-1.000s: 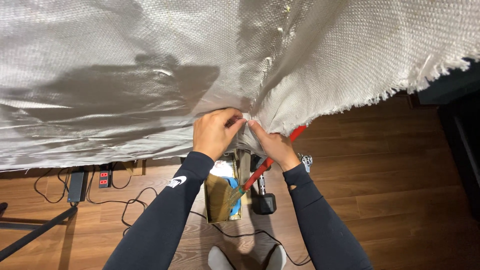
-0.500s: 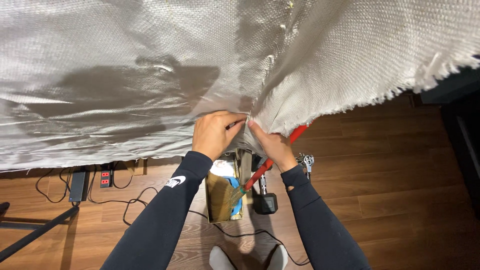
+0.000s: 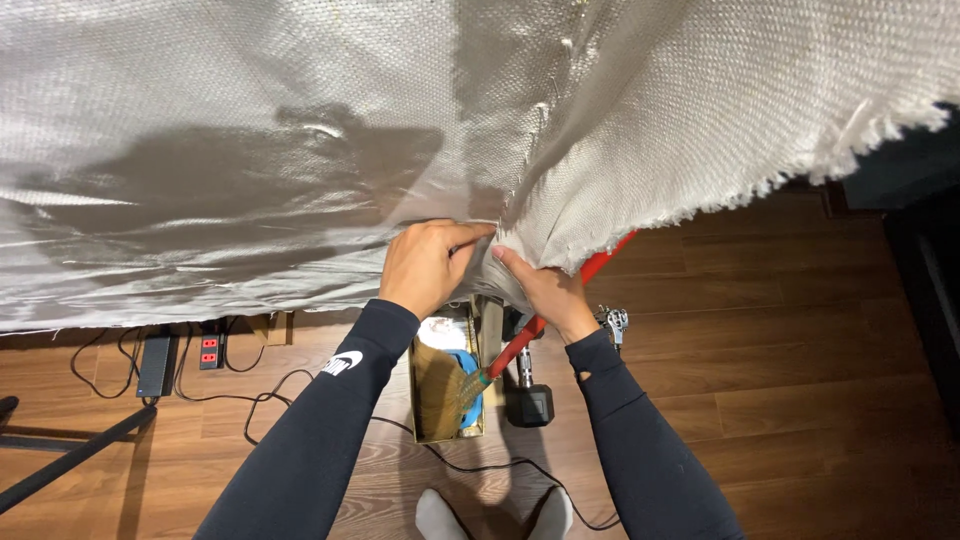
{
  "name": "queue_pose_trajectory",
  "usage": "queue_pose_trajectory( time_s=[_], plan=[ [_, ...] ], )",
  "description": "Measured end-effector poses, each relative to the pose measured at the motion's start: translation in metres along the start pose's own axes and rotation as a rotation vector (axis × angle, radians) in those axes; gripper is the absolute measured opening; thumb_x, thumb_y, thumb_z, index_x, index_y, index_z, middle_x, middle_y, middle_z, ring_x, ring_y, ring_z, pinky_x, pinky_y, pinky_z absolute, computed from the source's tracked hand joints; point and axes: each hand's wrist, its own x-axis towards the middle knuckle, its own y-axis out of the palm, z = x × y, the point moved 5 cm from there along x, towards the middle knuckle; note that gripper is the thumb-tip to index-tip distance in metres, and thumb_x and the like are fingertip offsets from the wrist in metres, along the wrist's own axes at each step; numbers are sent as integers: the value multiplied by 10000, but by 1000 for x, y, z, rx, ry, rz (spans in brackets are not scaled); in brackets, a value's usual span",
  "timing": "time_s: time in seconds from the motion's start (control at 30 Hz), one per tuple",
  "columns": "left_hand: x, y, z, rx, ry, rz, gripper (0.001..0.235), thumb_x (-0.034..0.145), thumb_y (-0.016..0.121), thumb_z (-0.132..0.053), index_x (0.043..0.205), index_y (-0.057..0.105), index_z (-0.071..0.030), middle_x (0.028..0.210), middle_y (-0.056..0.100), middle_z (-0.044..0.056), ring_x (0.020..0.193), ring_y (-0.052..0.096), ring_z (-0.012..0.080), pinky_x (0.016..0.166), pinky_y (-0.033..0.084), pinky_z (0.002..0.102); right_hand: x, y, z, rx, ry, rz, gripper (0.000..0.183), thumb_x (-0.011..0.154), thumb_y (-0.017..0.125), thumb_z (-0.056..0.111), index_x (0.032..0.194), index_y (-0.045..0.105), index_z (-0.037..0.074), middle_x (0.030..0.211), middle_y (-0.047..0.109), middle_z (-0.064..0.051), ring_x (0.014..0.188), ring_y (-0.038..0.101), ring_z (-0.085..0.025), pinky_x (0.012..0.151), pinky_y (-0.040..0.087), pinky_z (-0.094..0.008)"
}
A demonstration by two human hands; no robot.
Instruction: The person repairs or prepares the edge of a large woven rug fabric and checks tufting tools.
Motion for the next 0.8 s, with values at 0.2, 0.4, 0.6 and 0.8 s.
queue_pose_trajectory(
  time_s=[0.2,0.4,0.6,0.8],
  plan=[
    [-2,0,-3,28,-21,14,295,874,644,-112,1096,810,-214,891,758,80,786,704,310,716,543,428,-6,-5,13,-60,-10,-6,475,873,768,411,1083,743,-15,1005,784,-72,884,724,-152,766,577,-296],
    [0,0,-2,54,-25,16,289,879,645,-113,1093,809,-217,856,745,76,771,697,311,694,534,436,-4,-9,9,-171,163,12,504,890,726,479,1035,772,-1,945,783,-88,838,718,-171,738,571,-318],
    [2,5,4,60,-24,5,239,894,675,-155,1085,810,-205,842,749,65,740,702,287,675,539,419,8,-6,4,-11,-68,15,422,900,735,384,1078,764,3,988,783,-60,855,718,-148,743,586,-302],
    [-3,11,3,-25,-59,-59,194,885,749,-235,1061,790,-165,900,770,38,709,734,228,640,546,371,10,-3,3,14,-39,17,414,910,739,366,1135,758,19,1074,781,-48,943,720,-130,824,574,-274]
  ],
)
